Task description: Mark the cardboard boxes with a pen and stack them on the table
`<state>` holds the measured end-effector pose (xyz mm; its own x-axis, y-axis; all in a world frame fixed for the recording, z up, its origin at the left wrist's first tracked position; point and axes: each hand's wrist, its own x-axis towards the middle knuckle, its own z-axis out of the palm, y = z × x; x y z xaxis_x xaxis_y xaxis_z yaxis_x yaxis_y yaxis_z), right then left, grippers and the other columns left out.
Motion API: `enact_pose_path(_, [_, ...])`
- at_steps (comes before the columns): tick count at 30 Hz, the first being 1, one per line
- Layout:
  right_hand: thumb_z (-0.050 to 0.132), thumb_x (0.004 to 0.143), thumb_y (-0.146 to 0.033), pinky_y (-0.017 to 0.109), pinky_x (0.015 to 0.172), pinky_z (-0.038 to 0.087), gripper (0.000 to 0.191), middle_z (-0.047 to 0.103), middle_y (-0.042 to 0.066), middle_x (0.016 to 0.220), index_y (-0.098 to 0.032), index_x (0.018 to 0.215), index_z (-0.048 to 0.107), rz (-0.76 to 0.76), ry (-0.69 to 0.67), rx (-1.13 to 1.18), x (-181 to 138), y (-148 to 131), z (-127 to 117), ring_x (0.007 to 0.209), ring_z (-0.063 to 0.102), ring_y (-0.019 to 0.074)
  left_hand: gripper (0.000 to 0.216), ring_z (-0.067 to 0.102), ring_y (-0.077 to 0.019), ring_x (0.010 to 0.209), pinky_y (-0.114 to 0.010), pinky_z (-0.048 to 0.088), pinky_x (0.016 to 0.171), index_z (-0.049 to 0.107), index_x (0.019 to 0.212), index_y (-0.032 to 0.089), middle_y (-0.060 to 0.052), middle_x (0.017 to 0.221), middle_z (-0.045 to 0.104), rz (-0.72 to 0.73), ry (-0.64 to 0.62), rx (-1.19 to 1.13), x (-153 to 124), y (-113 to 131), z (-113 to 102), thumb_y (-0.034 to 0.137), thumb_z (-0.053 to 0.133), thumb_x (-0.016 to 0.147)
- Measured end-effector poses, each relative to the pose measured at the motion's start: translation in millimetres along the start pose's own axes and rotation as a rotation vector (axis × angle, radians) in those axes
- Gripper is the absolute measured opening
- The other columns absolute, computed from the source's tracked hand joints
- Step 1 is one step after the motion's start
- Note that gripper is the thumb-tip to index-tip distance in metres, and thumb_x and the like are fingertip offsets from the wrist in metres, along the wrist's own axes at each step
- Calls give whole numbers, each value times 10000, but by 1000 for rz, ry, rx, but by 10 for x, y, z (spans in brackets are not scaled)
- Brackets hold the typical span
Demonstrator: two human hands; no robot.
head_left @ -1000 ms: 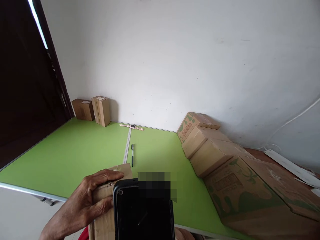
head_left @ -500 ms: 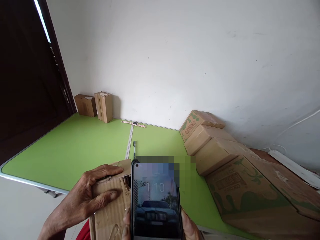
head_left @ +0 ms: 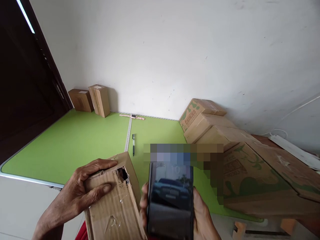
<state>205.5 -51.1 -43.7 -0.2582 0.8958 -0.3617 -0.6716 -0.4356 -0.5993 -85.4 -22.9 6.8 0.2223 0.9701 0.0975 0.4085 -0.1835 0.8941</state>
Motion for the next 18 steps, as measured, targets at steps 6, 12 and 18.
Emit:
enact_pose_path(6, [800,748,-791,415,788,620,716,843,118,954,-173,1110,789,-178,235,-282,860,-109,-236,870,803,324,392,744,-303,1266,-296,635,1016,786,1335,353,-50,1415,763,1,13,-1,15,48,7,491,745,970])
enact_pose_path(12, [713,699,-861,363,719,557,681,771,89,804,-187,800,714,-227,341,-728,1350,151,-663,808,712,285,411,747,-303,1254,-290,640,994,775,1353,337,-58,1413,762,2,20,-13,23,32,19,473,757,965])
enact_pose_path(18, [596,773,-755,355,663,435,523,665,48,670,-242,672,601,-271,408,-1059,1419,139,-763,709,588,252,407,723,-303,1269,-325,618,1015,757,1368,309,-67,1415,747,-14,16,-30,25,43,46,435,747,980])
